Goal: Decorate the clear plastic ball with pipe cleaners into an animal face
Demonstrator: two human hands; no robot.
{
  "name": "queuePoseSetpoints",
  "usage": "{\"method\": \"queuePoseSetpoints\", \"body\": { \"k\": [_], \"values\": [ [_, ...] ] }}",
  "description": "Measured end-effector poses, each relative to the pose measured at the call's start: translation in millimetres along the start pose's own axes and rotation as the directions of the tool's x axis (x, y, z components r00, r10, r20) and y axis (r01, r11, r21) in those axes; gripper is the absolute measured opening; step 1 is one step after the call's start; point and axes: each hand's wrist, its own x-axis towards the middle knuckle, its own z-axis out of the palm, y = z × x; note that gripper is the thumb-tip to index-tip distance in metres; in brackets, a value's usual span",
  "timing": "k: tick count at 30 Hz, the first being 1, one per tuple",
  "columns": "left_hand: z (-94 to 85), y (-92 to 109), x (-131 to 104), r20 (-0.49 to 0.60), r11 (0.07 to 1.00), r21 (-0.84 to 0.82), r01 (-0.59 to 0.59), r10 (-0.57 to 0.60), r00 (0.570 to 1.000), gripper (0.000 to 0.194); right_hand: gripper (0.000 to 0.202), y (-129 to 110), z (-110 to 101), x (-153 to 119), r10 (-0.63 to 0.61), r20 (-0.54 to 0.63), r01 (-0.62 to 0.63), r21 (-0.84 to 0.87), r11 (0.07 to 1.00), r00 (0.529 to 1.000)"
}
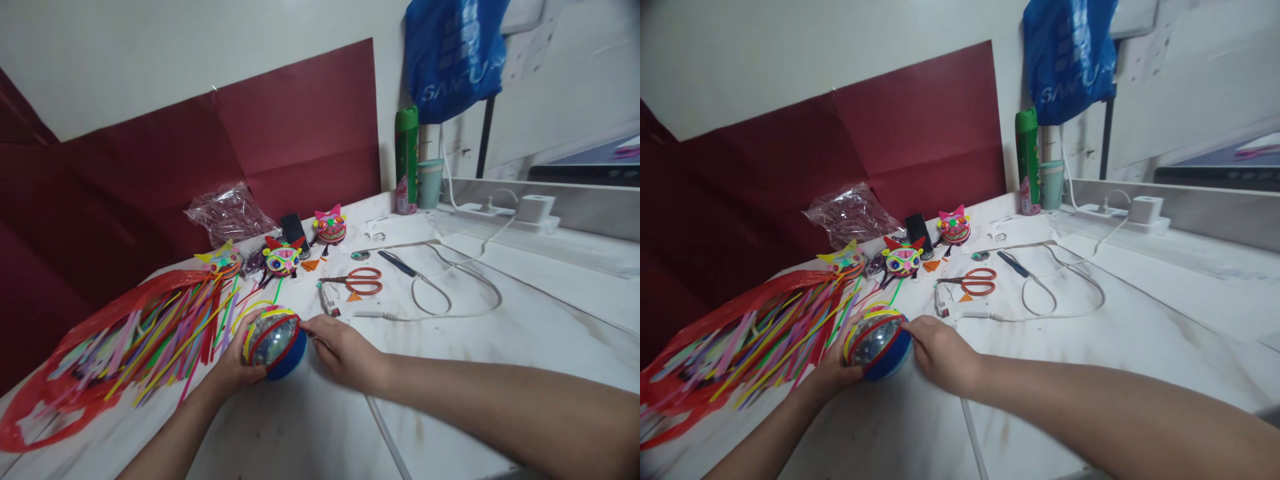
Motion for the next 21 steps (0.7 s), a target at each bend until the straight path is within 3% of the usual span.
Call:
{"method": "queuePoseSetpoints", "body": {
  "k": [5,9,15,21],
  "values": [
    [2.3,5.8,-0.6,0.023,0.993,0.107,-0.043,0.041,0.999,0.108,0.041,0.5,-0.7,3.3,0.127,0.004,-0.126,0.095,0.987,0.992],
    [-0.1,7.8,-1.4,0.035,0.975,0.214,-0.068,0.062,0.997,0.106,0.032,-1.6,-2.0,5.7,0.285,0.004,-0.281,0.176,0.943,0.958],
    [3.6,11.6,0.3,0.025,0.975,0.222,-0.028,0.023,0.999,0.105,0.042,-0.5,-5.1,6.6,0.157,0.047,-0.160,0.070,0.985,0.987],
    [21.8,28.2,1.6,-0.041,0.981,0.188,0.044,-0.037,0.998,0.097,0.032,-2.9,-6.5,5.2,0.164,-0.075,-0.164,0.005,0.986,0.984]
  ]
}}
